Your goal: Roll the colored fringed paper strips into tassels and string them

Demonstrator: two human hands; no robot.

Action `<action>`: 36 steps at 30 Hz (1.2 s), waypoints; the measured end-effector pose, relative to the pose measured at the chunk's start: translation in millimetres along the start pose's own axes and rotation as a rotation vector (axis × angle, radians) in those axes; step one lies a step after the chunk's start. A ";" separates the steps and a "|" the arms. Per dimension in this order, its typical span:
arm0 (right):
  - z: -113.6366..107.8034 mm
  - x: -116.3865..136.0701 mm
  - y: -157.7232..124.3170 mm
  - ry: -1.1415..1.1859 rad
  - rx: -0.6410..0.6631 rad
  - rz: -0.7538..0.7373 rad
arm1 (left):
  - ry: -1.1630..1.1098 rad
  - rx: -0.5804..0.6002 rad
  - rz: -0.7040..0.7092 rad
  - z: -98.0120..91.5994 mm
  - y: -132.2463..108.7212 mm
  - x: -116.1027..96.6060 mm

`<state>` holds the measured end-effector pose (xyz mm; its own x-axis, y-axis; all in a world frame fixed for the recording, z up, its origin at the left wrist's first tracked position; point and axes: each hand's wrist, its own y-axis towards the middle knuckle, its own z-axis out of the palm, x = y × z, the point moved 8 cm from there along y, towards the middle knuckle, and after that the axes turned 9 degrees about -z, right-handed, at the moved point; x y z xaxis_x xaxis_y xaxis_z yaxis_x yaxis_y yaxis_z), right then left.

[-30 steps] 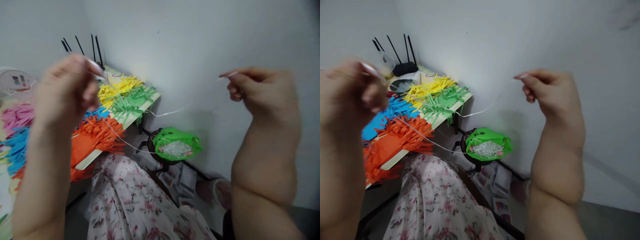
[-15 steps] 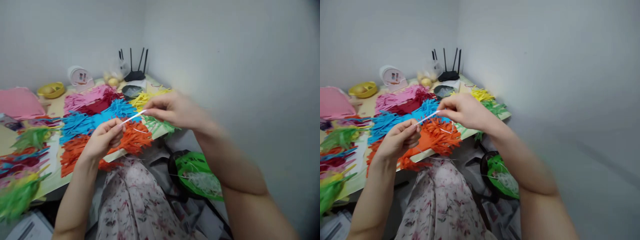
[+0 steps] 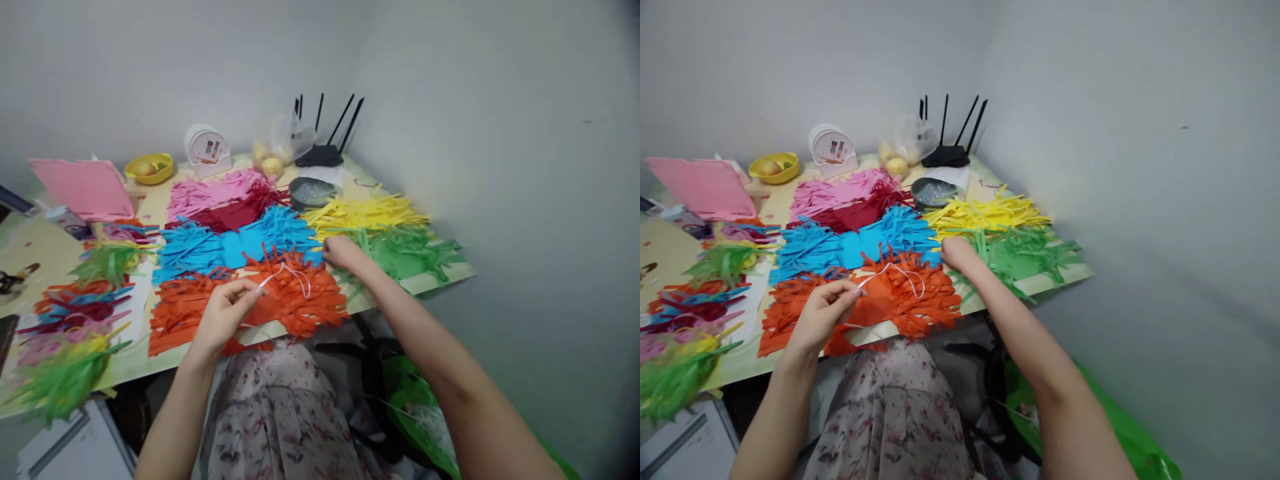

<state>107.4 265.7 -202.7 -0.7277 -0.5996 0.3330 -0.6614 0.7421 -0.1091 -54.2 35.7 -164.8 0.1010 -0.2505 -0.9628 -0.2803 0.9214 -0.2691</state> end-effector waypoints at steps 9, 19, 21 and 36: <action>-7.8 139.0 -70.4 0.940 -0.131 -0.517 | -0.086 -0.150 -0.053 -2.4 3.7 23.4; 36.1 162.5 -64.0 0.957 0.214 -0.547 | -0.226 -0.060 -0.140 -14.9 -5.6 44.3; 27.9 162.0 -62.3 0.810 0.150 -0.598 | -0.204 -0.070 -0.148 -18.3 -10.5 46.4; 7.4 177.4 -81.1 0.658 -0.264 -0.519 | -0.361 -0.082 -0.146 -18.3 -19.8 56.4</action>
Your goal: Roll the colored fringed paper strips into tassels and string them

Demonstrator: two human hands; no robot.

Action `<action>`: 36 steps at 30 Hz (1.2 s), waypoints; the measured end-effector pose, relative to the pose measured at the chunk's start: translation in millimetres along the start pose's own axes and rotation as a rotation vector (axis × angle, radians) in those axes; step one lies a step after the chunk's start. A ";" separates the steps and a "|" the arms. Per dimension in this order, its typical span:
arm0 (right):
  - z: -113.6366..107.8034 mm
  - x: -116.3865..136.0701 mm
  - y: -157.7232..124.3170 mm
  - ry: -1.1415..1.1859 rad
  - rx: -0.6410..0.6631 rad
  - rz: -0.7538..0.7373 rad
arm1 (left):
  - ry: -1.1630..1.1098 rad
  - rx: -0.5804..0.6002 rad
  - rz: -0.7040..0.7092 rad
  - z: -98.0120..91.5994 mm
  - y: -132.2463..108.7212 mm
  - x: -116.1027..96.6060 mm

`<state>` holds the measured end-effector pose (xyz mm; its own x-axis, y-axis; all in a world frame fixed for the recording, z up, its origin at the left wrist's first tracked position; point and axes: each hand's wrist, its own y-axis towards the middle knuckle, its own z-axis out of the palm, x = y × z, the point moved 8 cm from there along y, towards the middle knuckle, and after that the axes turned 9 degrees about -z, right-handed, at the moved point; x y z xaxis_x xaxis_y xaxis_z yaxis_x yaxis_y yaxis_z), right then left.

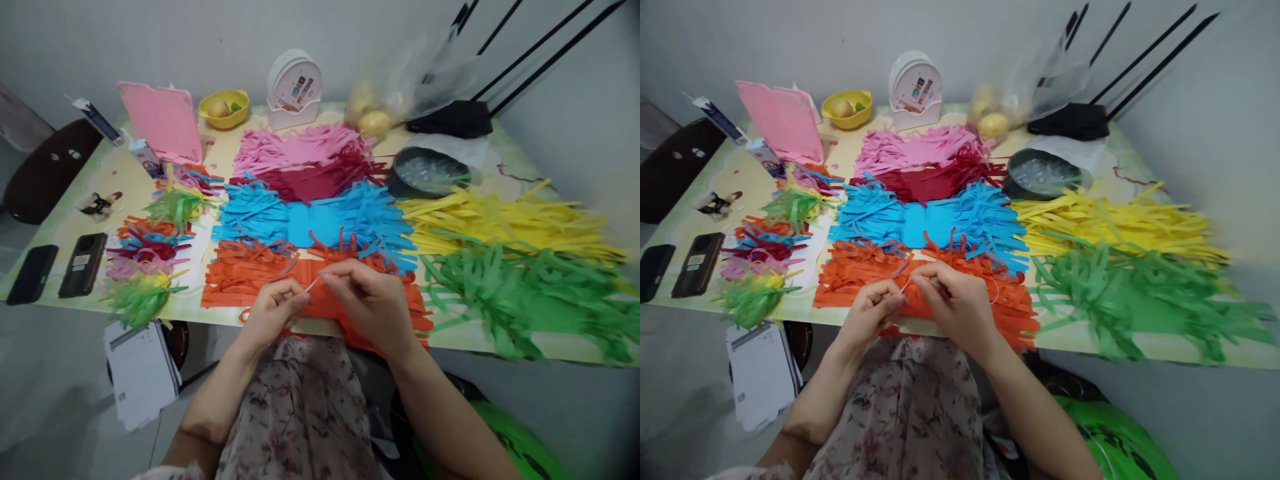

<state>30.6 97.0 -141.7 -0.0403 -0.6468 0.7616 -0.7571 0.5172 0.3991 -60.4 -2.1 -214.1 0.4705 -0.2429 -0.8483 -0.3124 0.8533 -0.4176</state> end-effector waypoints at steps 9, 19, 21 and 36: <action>2.6 -3.4 -1.3 0.040 -0.014 0.054 | -0.197 0.234 -0.095 14.7 -0.8 9.9; 12.4 -3.8 -2.5 0.178 -0.012 0.074 | -0.257 0.390 -0.138 29.5 -0.4 19.0; 12.5 -2.0 -2.6 0.191 -0.015 0.067 | -0.253 0.413 -0.157 31.7 -1.1 20.8; 27.5 1.5 -12.7 0.339 0.107 0.038 | -0.069 0.062 0.237 -1.7 -25.2 -6.2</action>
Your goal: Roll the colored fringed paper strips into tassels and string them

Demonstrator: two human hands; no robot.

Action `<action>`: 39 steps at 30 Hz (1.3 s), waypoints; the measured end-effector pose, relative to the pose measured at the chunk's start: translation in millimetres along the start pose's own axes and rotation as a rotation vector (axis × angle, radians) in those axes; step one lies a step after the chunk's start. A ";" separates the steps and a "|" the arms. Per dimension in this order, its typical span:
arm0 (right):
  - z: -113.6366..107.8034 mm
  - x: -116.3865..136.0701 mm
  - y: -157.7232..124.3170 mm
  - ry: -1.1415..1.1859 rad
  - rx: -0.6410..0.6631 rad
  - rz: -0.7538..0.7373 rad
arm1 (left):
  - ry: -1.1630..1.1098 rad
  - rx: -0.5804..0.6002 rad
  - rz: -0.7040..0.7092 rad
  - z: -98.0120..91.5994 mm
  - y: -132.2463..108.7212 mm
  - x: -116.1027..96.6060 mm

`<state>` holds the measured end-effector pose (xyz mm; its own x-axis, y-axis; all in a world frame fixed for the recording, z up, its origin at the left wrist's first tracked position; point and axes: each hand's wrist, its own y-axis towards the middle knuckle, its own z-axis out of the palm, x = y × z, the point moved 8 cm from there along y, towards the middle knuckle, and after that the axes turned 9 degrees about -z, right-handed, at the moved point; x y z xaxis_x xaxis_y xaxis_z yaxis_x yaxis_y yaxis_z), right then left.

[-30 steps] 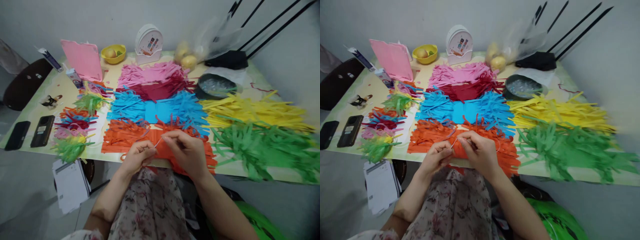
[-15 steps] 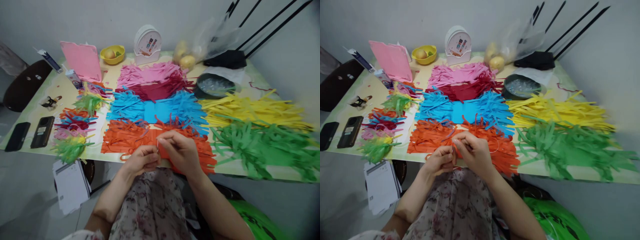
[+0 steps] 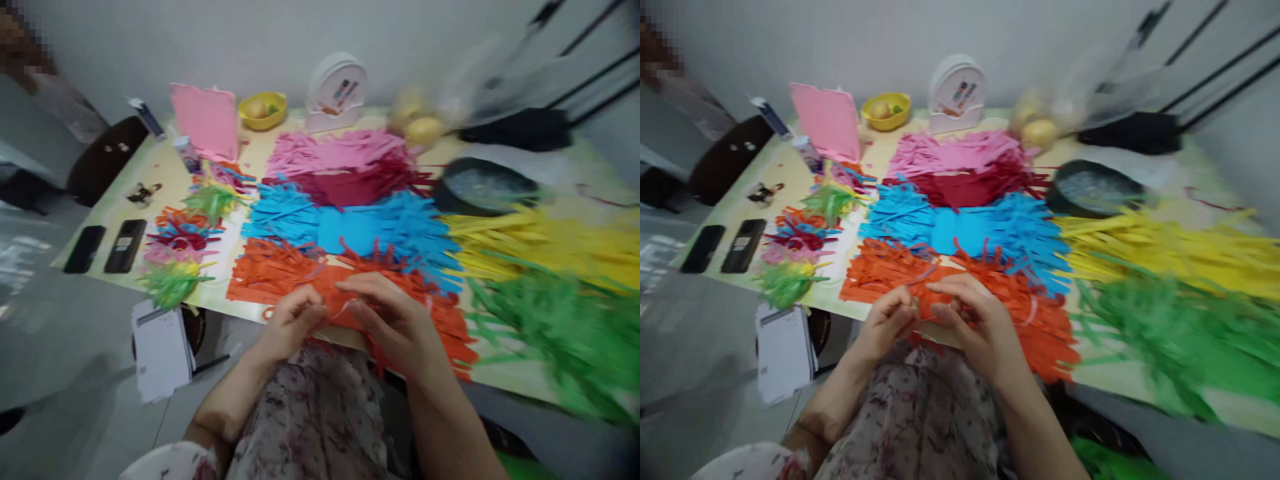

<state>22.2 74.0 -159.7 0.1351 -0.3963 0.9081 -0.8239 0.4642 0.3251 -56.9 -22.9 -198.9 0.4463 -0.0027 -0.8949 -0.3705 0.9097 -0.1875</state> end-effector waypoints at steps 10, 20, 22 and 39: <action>80.2 34.4 18.0 0.397 0.128 0.007 | 0.236 -0.245 -0.037 -58.6 -62.2 -5.8; 161.6 10.2 129.4 -0.270 0.370 -0.069 | 1.899 -0.679 -0.001 -187.4 -81.6 -63.9; 191.6 -11.6 151.1 -0.507 0.511 -0.069 | 2.036 -0.628 -0.035 -203.6 -69.1 -59.5; 263.1 -90.5 181.1 -0.589 0.632 -0.045 | 2.150 -0.337 0.131 -254.7 -19.4 -74.7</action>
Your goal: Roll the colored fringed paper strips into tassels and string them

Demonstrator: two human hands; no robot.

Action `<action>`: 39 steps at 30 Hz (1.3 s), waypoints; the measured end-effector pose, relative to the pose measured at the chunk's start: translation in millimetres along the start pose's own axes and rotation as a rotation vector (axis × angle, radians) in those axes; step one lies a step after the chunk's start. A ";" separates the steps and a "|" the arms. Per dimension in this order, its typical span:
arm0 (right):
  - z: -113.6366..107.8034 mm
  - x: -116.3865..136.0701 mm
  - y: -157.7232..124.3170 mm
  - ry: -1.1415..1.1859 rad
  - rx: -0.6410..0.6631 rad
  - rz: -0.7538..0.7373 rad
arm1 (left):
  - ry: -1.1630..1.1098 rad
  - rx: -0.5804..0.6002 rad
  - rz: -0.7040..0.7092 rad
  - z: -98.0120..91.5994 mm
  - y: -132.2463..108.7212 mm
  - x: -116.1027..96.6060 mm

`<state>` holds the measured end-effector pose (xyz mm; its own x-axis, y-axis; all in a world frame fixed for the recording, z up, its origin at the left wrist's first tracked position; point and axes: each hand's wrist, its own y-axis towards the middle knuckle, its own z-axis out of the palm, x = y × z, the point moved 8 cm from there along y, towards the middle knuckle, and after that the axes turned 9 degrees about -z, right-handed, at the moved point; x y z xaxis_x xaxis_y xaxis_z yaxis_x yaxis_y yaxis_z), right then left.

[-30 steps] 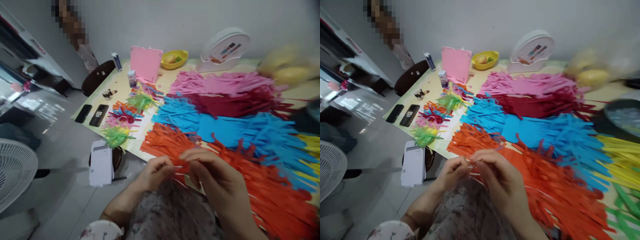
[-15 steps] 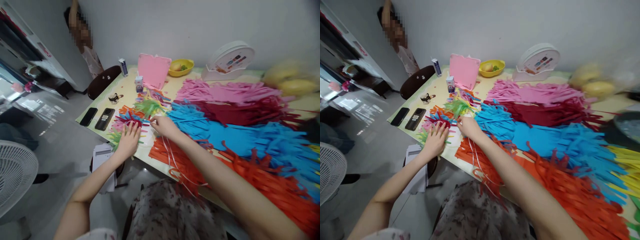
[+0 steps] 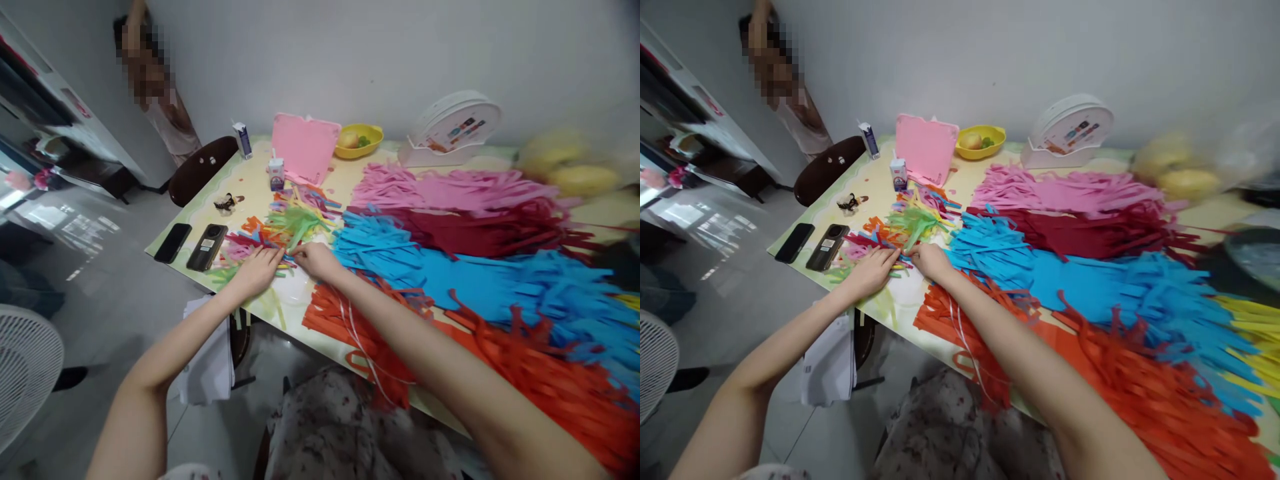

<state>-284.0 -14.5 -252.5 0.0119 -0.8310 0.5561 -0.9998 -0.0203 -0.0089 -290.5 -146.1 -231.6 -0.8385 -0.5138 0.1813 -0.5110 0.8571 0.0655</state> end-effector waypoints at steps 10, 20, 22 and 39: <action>-40.1 -4.6 27.2 0.069 -0.038 -0.024 | -0.015 0.044 0.078 -7.8 24.6 0.3; -55.9 -15.5 57.5 0.050 -0.080 0.063 | -0.238 0.067 0.029 -11.7 34.2 5.9; -56.0 -15.5 51.3 0.066 -0.084 0.051 | -0.310 0.018 -0.013 -14.8 33.3 11.9; -126.8 -15.2 -146.3 0.565 -0.447 -0.083 | -1.277 -0.951 -0.361 -193.0 2.7 145.9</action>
<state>-140.2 71.6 -154.3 0.1975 -0.4204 0.8856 -0.9094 0.2587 0.3256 -377.7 -211.4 -15.6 -0.5581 0.0373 -0.8290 -0.8160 0.1569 0.5564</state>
